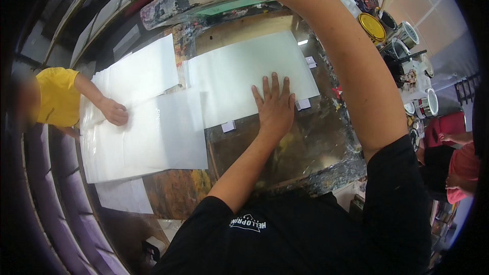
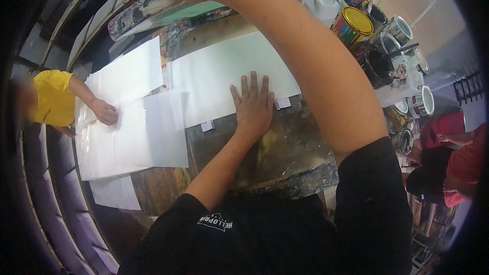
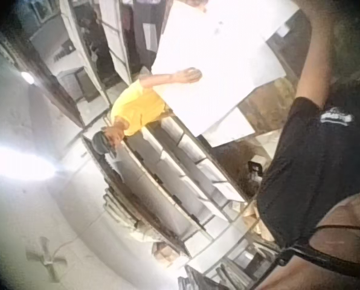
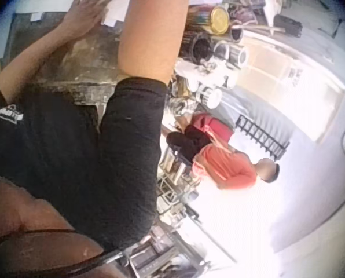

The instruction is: The person performs screen printing by placing white sheets on a table, aligning a screen frame, and using a squeegee to pull ink across the screen onto each sheet. Printed sheets are stacked to the side while the process repeats.

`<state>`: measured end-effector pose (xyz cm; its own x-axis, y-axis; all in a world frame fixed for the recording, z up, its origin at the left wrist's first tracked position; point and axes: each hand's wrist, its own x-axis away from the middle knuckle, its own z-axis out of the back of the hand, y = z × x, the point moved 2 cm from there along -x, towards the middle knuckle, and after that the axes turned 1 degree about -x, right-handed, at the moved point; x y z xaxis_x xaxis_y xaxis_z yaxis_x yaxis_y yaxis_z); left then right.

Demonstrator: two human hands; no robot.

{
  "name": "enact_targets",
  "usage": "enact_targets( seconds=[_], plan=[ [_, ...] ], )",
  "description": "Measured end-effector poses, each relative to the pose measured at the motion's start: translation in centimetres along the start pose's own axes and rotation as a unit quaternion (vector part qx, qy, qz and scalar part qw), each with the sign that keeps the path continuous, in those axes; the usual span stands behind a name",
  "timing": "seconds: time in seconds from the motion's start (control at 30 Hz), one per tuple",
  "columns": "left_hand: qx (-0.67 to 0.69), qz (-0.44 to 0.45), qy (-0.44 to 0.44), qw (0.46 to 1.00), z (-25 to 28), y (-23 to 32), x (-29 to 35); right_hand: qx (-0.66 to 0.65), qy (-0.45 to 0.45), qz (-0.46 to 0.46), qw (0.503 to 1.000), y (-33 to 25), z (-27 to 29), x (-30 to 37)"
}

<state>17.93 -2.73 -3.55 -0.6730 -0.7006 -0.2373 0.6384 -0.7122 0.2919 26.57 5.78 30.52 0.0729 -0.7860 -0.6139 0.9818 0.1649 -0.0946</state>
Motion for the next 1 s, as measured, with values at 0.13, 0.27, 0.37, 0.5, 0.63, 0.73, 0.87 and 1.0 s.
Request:
enact_targets(
  seconds=[0.13,0.27,0.37,0.5,0.63,0.73,0.87,1.0],
  plan=[
    [-0.001,0.015,0.005,1.0,-0.2,0.0,-0.3,0.005,0.024,0.02,1.0,-0.4,0.6,0.1],
    [0.058,0.055,-0.021,0.997,0.1,-1.3,-1.6,0.007,0.023,0.004,1.0,-0.3,-0.6,0.8],
    [0.119,0.047,-0.007,0.992,1.6,-3.2,-2.9,-0.005,-0.006,-0.008,1.0,-1.0,-0.1,1.5],
    [0.027,-0.019,-0.023,0.999,0.9,-2.3,-2.2,-0.006,-0.026,-0.009,1.0,-0.7,-0.6,1.2],
    [-0.014,-0.042,-0.041,0.998,1.3,-1.2,-1.4,-0.022,-0.012,0.005,1.0,-0.6,-0.7,0.6],
    [-0.003,-0.069,-0.052,0.996,2.0,-0.8,-1.3,-0.003,-0.022,-0.017,1.0,-0.2,-0.5,0.7],
    [-0.007,-0.077,-0.046,0.996,2.2,-0.3,-0.9,-0.019,-0.059,-0.021,0.998,-0.9,0.9,0.0],
    [-0.003,-0.086,-0.037,0.996,2.2,-0.1,-0.7,-0.018,0.025,-0.007,0.999,-0.2,0.2,0.1]
  ],
)
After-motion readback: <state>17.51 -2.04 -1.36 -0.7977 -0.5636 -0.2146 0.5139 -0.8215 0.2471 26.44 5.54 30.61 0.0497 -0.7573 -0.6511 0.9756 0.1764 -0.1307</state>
